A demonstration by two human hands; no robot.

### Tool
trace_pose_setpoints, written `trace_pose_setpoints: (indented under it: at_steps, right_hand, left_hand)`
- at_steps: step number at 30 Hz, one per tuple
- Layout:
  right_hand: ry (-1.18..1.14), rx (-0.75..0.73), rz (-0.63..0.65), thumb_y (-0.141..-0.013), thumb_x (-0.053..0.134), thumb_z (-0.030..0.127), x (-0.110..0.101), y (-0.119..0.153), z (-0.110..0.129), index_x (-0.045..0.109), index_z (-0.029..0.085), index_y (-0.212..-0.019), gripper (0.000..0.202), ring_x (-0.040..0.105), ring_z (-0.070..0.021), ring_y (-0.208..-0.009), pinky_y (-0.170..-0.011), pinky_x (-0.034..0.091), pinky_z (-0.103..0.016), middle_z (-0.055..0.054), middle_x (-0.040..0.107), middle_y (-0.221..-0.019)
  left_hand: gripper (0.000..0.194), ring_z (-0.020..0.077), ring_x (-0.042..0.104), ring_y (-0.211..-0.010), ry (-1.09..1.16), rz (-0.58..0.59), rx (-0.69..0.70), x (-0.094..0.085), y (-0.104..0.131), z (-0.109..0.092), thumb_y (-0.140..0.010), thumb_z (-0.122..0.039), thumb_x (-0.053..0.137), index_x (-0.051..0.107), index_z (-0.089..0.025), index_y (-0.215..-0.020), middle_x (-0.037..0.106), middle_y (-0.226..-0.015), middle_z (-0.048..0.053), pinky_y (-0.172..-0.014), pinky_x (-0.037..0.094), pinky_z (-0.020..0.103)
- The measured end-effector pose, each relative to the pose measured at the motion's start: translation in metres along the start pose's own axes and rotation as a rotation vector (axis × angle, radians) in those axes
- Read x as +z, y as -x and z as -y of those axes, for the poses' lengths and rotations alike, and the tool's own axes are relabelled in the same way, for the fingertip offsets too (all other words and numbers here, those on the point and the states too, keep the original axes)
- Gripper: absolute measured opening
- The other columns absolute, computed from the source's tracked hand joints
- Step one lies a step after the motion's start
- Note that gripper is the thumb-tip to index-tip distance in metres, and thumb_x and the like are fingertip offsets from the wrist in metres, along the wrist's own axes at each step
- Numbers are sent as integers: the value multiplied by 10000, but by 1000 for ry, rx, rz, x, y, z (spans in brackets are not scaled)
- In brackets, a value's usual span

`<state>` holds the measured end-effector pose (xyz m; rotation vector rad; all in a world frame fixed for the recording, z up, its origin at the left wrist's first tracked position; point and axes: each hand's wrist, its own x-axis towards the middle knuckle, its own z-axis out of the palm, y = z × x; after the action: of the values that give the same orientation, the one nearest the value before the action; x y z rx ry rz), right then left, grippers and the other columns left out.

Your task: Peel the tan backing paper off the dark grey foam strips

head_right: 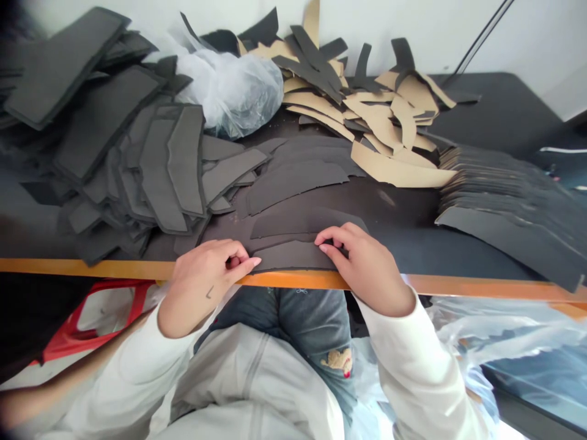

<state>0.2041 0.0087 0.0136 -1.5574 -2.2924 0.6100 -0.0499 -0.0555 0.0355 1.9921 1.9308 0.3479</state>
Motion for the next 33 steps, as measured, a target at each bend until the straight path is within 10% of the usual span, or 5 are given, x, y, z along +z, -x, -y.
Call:
trace_pose_setpoints:
  at_steps: [7, 12, 21, 28, 33]
  right_hand:
    - [-5, -2, -1, -898, 542, 275, -1, 0, 2, 698, 287, -935, 161, 568, -140, -654, -614, 423, -282, -7, 632, -863]
    - [-37, 1, 19, -903, 539, 275, -4, -2, 4, 694, 282, -968, 168, 582, -154, -711, -657, 443, -291, -9, 628, -850]
    - [-188, 130, -158, -844, 624, 304, -8, 4, 4, 630, 239, -1056, 222, 638, -173, -692, -675, 514, -300, -3, 684, -761]
    - [228, 238, -670, -894, 581, 375, -33, 23, 6, 602, 188, -1213, 371, 606, -326, -1066, -819, 512, -448, -186, 620, -1215]
    - [-101, 330, -389, -887, 595, 431, -27, 37, -11, 630, 217, -942, 223, 633, -176, -651, -617, 514, -304, -37, 685, -773]
  left_hand:
    - [221, 276, 607, -1000, -302, -211, 355, 3, -4, -17, -970, -320, 502, 646, -152, -971, 680, -1050, 124, -855, 464, 407]
    - [603, 237, 329, -1452, -166, -12, 774, 29, -19, -27, -993, -497, 389, 415, -81, -1429, 417, -1534, 141, -1193, 260, 379]
    - [974, 286, 201, -1499, -223, 51, 781, 43, -22, -20, -866, -736, 388, 262, -11, -1504, 242, -1592, 204, -1216, 213, 422]
    - [967, 287, 224, -1492, -244, 39, 778, 45, -23, -20, -877, -735, 373, 255, -14, -1511, 240, -1598, 180, -1223, 195, 407]
    - [923, 297, 260, -1480, -261, 21, 778, 45, -23, -22, -874, -708, 433, 264, -74, -1524, 239, -1603, 172, -1207, 236, 436]
